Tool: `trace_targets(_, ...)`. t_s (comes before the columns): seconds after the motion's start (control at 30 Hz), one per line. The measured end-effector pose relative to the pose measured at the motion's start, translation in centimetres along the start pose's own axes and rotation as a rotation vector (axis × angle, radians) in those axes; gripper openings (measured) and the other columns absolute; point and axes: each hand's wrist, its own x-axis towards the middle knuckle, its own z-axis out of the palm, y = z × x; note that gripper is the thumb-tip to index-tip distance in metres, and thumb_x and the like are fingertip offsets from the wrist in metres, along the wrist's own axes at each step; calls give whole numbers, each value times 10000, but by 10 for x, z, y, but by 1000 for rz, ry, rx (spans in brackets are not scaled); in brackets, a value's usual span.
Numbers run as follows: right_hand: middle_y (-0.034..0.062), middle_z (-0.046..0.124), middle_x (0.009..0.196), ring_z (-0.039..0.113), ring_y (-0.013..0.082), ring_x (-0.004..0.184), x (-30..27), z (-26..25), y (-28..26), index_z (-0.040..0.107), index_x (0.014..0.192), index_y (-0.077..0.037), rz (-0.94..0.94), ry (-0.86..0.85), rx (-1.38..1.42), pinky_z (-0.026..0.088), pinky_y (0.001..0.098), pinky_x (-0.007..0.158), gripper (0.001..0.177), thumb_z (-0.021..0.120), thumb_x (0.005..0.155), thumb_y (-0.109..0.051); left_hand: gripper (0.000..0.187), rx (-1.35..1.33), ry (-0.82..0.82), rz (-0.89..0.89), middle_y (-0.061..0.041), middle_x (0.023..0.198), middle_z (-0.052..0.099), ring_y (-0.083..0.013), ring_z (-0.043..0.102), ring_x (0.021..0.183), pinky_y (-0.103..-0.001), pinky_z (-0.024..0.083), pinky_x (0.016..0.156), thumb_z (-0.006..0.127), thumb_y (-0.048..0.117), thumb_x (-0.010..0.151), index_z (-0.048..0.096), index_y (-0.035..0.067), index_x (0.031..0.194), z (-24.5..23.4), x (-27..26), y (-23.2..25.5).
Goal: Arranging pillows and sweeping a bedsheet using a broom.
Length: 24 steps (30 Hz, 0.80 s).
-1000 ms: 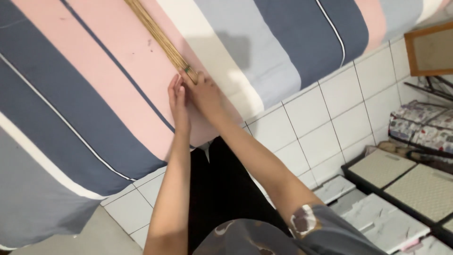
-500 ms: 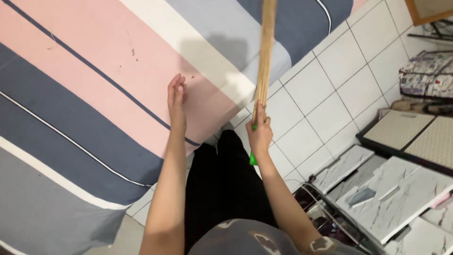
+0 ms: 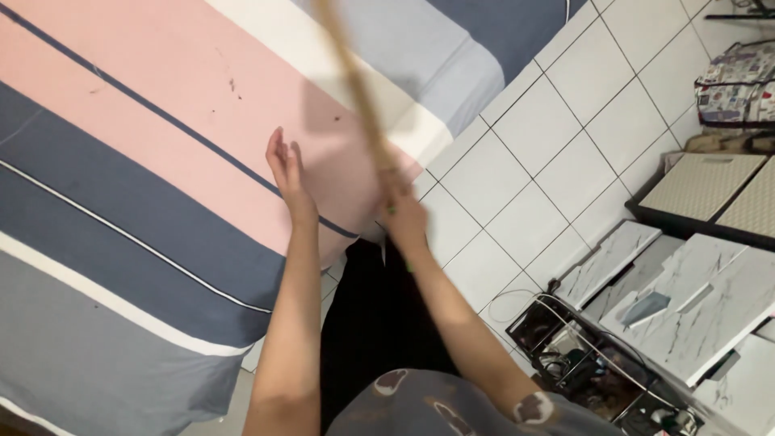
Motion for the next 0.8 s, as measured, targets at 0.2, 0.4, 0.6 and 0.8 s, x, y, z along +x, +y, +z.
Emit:
trace_targets(0.2,169,615,981,662,308,701,6,-70,28,375,1602,-224,319,244,92,570,418,628,814,677,850,-149,542,1,-36,-83,-169,1624,393,-325,381,1512,-435,294,1276,492,238,1072,389,9,1553,-4,3,5)
trace_targets(0.4,149,649,1153,690,301,812,-10,-31,-57,496,1527,-278,-129,155,220,592,399,691,757,695,819,-99,562,-25,-109,-38,-173,1670,343,-331,287,1588,-425,233,1311,475,266,1099,329,12,1579,3,10,2)
trace_targets(0.6,181,631,1289,697,352,876,56,-3,-67,444,1564,-291,-258,-121,-42,575,462,763,799,718,838,-99,607,37,24,-95,-172,1685,288,-340,231,1588,-457,214,1278,494,288,1069,319,44,1597,-6,33,30)
trace_targets(0.8,166,659,1014,694,355,777,111,-76,21,471,1547,-270,97,93,-91,562,481,693,699,735,901,-231,623,37,-36,-44,-151,1706,269,-343,233,1601,-461,215,1300,481,295,1073,283,58,1615,-28,49,37)
